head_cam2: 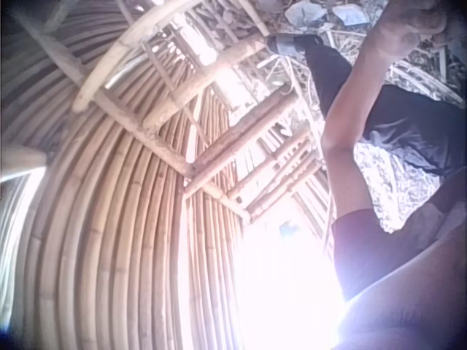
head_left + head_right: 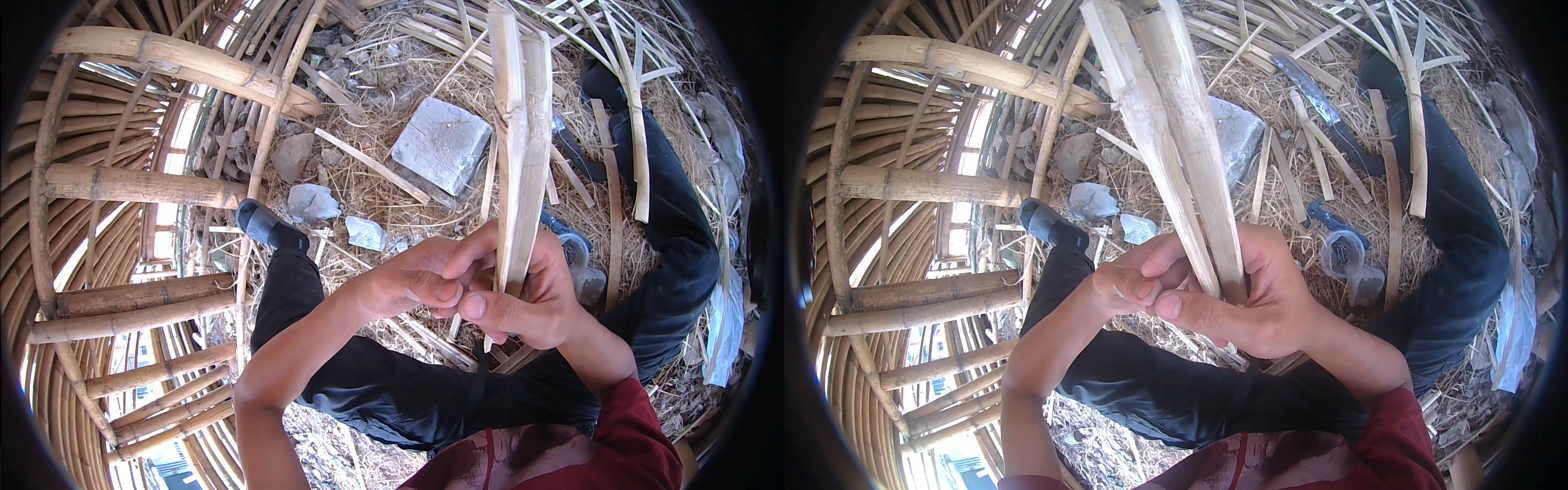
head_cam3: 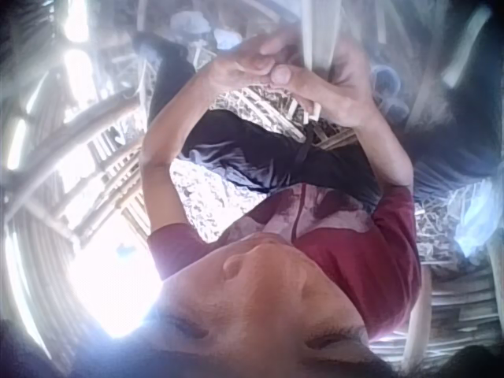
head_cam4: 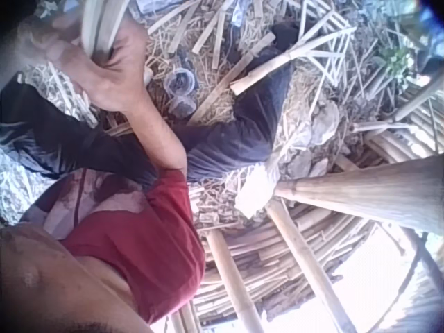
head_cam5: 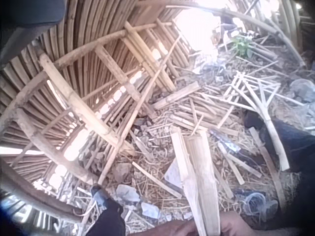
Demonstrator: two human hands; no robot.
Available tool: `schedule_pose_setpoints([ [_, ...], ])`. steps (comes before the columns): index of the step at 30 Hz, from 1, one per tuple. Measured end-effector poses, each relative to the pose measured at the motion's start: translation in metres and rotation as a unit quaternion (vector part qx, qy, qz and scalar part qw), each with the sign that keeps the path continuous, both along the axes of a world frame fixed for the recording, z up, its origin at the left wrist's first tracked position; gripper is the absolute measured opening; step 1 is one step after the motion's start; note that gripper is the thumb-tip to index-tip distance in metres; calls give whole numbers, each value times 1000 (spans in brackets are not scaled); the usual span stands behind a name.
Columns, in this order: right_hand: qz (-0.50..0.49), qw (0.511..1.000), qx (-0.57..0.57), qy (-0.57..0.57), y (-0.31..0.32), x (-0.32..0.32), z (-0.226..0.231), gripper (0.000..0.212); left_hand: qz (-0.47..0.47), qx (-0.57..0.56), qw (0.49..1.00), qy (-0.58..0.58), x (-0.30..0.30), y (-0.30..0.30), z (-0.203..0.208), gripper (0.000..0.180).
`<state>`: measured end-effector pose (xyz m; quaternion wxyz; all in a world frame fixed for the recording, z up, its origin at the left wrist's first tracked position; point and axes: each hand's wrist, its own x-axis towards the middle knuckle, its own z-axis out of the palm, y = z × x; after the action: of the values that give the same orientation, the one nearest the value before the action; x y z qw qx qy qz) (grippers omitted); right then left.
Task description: The person shaves and tapers a bamboo stick using a knife against a stone and then uses a multi-tool to work on a small wooden component.
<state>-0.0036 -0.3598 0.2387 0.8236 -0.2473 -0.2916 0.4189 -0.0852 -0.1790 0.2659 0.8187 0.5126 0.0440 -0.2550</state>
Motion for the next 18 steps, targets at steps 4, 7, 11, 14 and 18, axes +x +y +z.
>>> schedule_pose_setpoints([
  [4, 4, 1000, -6, 0, -1, 0, 0, 31, -3, -4, 1000, 7, -1, 0, -2, 62],
  [7, 9, 1000, -12, 11, -2, 0, 2, 30, -2, -1, 1000, 15, -2, -1, -1, 62],
  [11, 15, 1000, -10, 16, -1, 0, 1, 29, 2, 10, 1000, 18, -2, -1, 0, 62],
  [14, 17, 1000, -12, 10, 1, 1, 0, 28, 1, 10, 1000, 16, -5, 2, -4, 62],
  [18, -13, 1000, 3, -3, 5, -3, -5, 26, 3, 23, 1000, 10, -1, 1, 1, 62],
])
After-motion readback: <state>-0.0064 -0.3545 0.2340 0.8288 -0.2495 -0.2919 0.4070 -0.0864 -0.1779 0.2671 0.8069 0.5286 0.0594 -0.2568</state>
